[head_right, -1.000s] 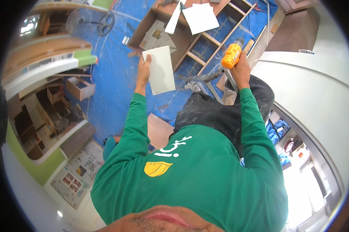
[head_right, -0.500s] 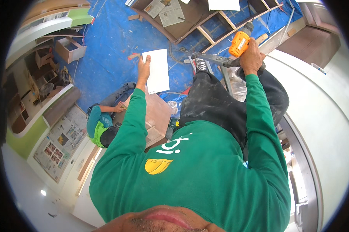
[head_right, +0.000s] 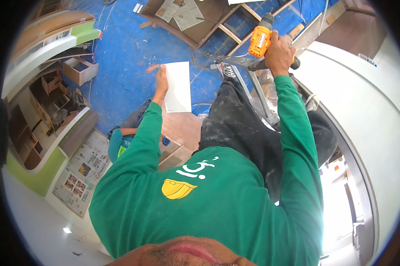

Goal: The person assembles wooden furniture components using a cordless drill and a hand saw. They cut a small wooden piece, then climb a ladder to attach it to a ceiling fixture, repeating the process with additional pieces.

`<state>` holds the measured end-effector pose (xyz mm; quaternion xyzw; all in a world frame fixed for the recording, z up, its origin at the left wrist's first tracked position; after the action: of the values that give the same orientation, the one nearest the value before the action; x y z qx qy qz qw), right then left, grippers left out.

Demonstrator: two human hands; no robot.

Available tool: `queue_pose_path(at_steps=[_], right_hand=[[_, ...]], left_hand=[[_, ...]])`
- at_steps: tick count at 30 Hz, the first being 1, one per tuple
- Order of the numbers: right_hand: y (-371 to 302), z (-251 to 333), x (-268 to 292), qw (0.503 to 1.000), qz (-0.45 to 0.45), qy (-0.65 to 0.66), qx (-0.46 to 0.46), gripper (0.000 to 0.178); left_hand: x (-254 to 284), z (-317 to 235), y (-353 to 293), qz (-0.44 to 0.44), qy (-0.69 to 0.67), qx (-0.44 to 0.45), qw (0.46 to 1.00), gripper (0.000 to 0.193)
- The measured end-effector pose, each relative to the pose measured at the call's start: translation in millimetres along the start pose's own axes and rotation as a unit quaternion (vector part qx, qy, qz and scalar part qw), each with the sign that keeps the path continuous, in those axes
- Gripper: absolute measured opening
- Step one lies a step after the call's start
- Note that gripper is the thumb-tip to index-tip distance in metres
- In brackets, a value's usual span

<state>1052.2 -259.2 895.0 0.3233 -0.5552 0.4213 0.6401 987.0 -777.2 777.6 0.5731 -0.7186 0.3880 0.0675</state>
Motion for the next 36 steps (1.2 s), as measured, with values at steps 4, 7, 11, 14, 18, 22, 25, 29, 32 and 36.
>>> queue_pose_path(at_steps=[4, 7, 11, 14, 18, 22, 25, 29, 32, 36], right_hand=[[4.3, 3.0, -0.4, 1.000, 0.027, 0.003, 0.000, 0.045], [4.2, 1.9, -3.7, 0.999, 0.045, -0.014, 0.004, 0.047], [0.1, -3.0, -3.9, 0.998, 0.031, -0.052, 0.009, 0.046], [0.6, -0.2, 0.5, 0.998, 0.049, -0.032, 0.009, 0.044], [-2.0, -11.4, 1.4, 0.999, 0.022, -0.025, -0.004, 0.050], [-6.0, -9.2, 4.7, 1.000, -0.009, -0.004, -0.008, 0.052], [-12.3, -12.1, 10.4, 0.998, -0.058, 0.031, -0.008, 0.055], [-18.2, -16.4, 10.7, 0.997, -0.075, 0.028, -0.021, 0.053], [-23.7, -10.5, 17.0, 0.995, -0.098, 0.027, 0.006, 0.052], [-26.9, -9.5, 30.7, 0.982, -0.174, 0.067, -0.005, 0.034]], left_hand=[[-12.6, 23.9, 16.9, 0.007, 0.011, 0.028, 1.000, 0.062], [-19.8, 48.8, 24.6, 0.036, -0.015, 0.051, 0.998, 0.064], [-24.4, 43.3, 25.5, 0.065, 0.038, 0.071, 0.995, 0.067], [-22.0, 33.5, 41.7, 0.043, 0.104, 0.014, 0.994, 0.066], [-51.2, 10.6, 71.7, 0.129, 0.081, -0.002, 0.988, 0.064], [-53.6, -23.7, 101.1, 0.006, 0.149, -0.092, 0.985, 0.064], [-59.7, -34.1, 126.3, -0.014, 0.114, -0.071, 0.991, 0.064], [-82.4, -61.5, 152.1, 0.024, 0.023, -0.064, 0.997, 0.067], [-89.7, -46.0, 174.4, 0.024, -0.022, -0.077, 0.996, 0.068], [-81.2, -2.8, 211.0, -0.035, -0.008, -0.107, 0.994, 0.069]])
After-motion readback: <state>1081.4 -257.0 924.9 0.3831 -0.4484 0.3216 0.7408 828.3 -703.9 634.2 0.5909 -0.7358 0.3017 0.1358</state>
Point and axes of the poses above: each hand's wrist, its own y-axis towards the middle knuckle, its own x-axis out of the back of the hand, z = x × y, the point moved 10 cm from there along y, towards the middle knuckle, and after that the axes turned 8 degrees about y, right-handed, at the moved point
